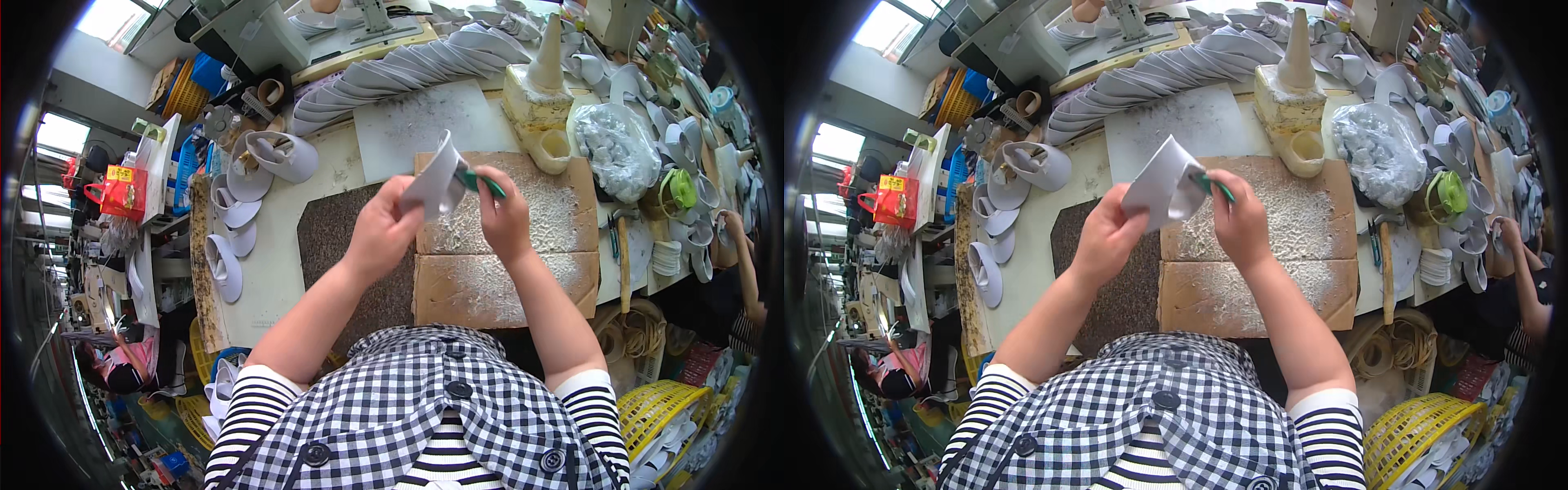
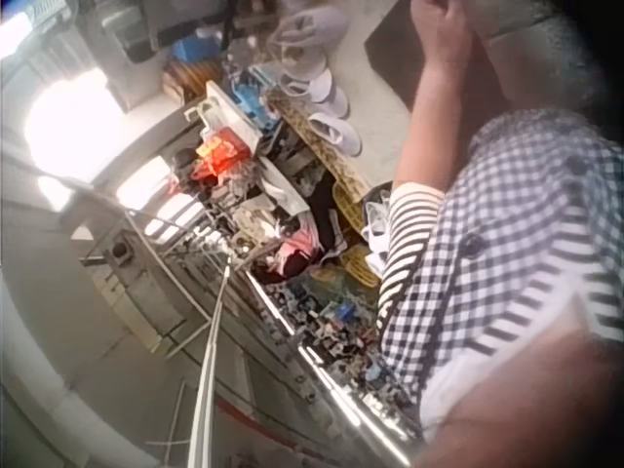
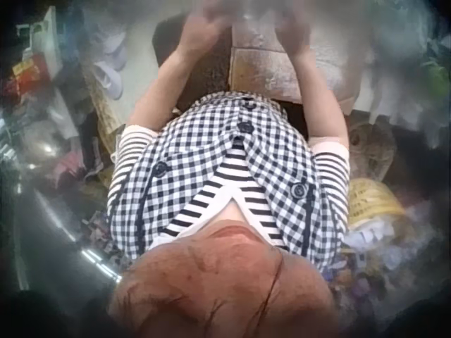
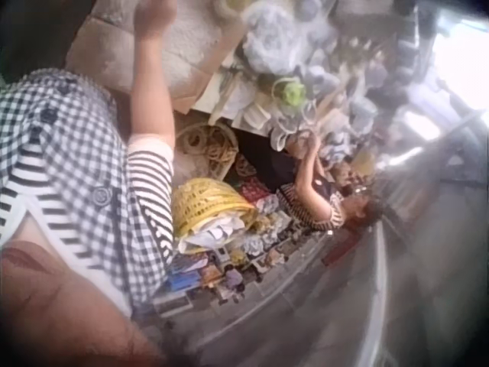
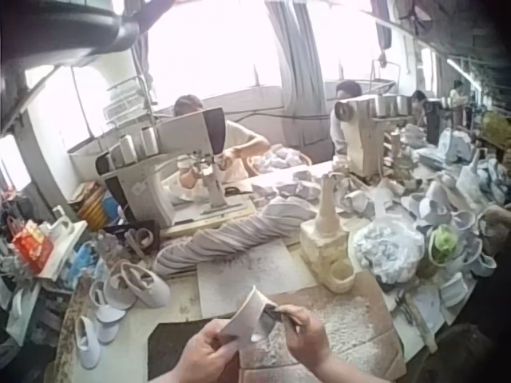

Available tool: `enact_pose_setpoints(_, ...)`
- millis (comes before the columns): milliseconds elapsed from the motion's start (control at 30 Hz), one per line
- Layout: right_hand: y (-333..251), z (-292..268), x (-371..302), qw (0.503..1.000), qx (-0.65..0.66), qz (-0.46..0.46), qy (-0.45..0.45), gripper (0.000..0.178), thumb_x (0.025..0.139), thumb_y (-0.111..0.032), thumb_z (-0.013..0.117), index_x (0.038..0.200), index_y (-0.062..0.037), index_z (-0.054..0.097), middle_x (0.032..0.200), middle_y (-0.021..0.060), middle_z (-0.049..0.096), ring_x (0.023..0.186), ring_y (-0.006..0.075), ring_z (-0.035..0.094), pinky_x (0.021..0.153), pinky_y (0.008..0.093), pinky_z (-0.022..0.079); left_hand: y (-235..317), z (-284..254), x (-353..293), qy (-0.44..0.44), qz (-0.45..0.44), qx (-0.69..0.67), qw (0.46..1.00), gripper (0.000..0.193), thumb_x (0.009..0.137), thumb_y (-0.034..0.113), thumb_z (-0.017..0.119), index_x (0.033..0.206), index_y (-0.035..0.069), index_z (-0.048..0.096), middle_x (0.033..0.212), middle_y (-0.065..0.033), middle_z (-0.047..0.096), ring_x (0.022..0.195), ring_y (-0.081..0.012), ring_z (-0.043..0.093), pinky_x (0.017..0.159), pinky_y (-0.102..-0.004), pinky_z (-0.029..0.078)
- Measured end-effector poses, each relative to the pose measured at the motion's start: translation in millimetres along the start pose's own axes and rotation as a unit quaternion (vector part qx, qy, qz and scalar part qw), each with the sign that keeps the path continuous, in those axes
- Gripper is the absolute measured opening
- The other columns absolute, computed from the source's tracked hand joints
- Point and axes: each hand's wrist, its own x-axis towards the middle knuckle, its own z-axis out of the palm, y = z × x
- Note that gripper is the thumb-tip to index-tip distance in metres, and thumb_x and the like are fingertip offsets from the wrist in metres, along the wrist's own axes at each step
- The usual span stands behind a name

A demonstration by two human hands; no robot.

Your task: The person applies glue to the edges of white shoe uppers using a small handheld scraper.

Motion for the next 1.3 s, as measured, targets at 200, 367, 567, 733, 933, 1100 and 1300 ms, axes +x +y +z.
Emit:
enact_pose_setpoints(200, 39.6, 19.7, -2.9, 0.991, -0.035, 0.113, -0.068, 0.018, 0.089, -0.007, 0.056, 0.107, -0.0116, 0.056, 0.089, 0.0186, 0.065, 0.081, 0.0361, 0.064, 0.069, 0.0412, 0.051, -78.2, -6.1, -5.8, 0.037, -0.153, 0.068, 0.985, 0.023, 0.086, 0.007, 0.060, 0.107, 0.004, 0.053, 0.099, -0.0030, 0.058, 0.093, -0.0107, 0.054, 0.085, -0.0269, 0.044)
enact_pose_setpoints(367, 22.1, 23.0, -27.7, 0.976, -0.025, 0.192, -0.101, 0.016, 0.087, -0.007, 0.056, 0.102, -0.0087, 0.056, 0.078, 0.0211, 0.063, 0.074, 0.0405, 0.062, 0.066, 0.0454, 0.048, -103.8, 14.2, -43.0, 0.073, -0.171, 0.020, 0.982, 0.024, 0.084, 0.011, 0.066, 0.105, 0.004, 0.054, 0.098, -0.0036, 0.057, 0.091, -0.0113, 0.055, 0.083, -0.0265, 0.046)
enact_pose_setpoints(567, 3.7, 18.4, -49.1, 0.962, -0.025, 0.225, -0.155, 0.015, 0.086, -0.007, 0.057, 0.101, -0.0036, 0.056, 0.075, 0.0211, 0.064, 0.072, 0.0352, 0.065, 0.064, 0.0423, 0.050, -122.4, 19.7, -57.7, 0.065, -0.146, 0.182, 0.970, 0.017, 0.081, 0.014, 0.071, 0.092, 0.004, 0.061, 0.094, -0.0039, 0.052, 0.081, -0.0124, 0.057, 0.076, -0.0264, 0.049)
enact_pose_setpoints(733, 15.3, -25.9, -48.5, 0.876, 0.201, 0.433, -0.067, 0.014, 0.091, -0.007, 0.053, 0.103, -0.0022, 0.057, 0.087, 0.0073, 0.061, 0.067, 0.0133, 0.063, 0.052, 0.0247, 0.056, -98.3, 7.9, -56.7, 0.151, 0.011, 0.122, 0.981, 0.018, 0.076, -0.005, 0.066, 0.089, 0.007, 0.062, 0.090, -0.0039, 0.053, 0.079, -0.0151, 0.056, 0.070, -0.0298, 0.047)
enact_pose_setpoints(933, 43.5, -85.1, -47.1, 0.887, 0.153, 0.434, -0.020, 0.014, 0.093, -0.010, 0.053, 0.104, -0.0037, 0.059, 0.088, 0.0052, 0.061, 0.070, 0.0111, 0.061, 0.055, 0.0242, 0.055, -93.1, -9.5, -75.1, -0.034, 0.121, 0.421, 0.898, 0.033, 0.069, -0.009, 0.058, 0.097, 0.009, 0.064, 0.097, -0.0115, 0.053, 0.094, -0.0313, 0.053, 0.084, -0.0383, 0.046)
enact_pose_setpoints(1100, 50.2, -127.1, -17.6, 0.938, 0.082, 0.331, 0.059, 0.015, 0.093, -0.010, 0.056, 0.106, -0.0047, 0.061, 0.089, 0.0036, 0.062, 0.071, 0.0092, 0.059, 0.061, 0.0227, 0.052, -86.5, -2.3, -95.7, 0.042, -0.073, 0.237, 0.968, 0.028, 0.080, -0.003, 0.058, 0.107, 0.007, 0.061, 0.106, -0.0109, 0.054, 0.096, -0.0223, 0.057, 0.082, -0.0320, 0.050)
enact_pose_setpoints(1300, 81.4, -132.1, 44.5, 0.963, -0.004, 0.238, 0.127, 0.017, 0.092, -0.011, 0.059, 0.107, -0.0057, 0.062, 0.091, 0.0031, 0.063, 0.074, 0.0090, 0.060, 0.064, 0.0225, 0.050, -83.6, 10.3, -85.6, 0.036, -0.418, -0.157, 0.894, 0.034, 0.092, 0.030, 0.061, 0.109, 0.001, 0.053, 0.095, -0.0094, 0.060, 0.086, -0.0155, 0.061, 0.075, -0.0276, 0.053)
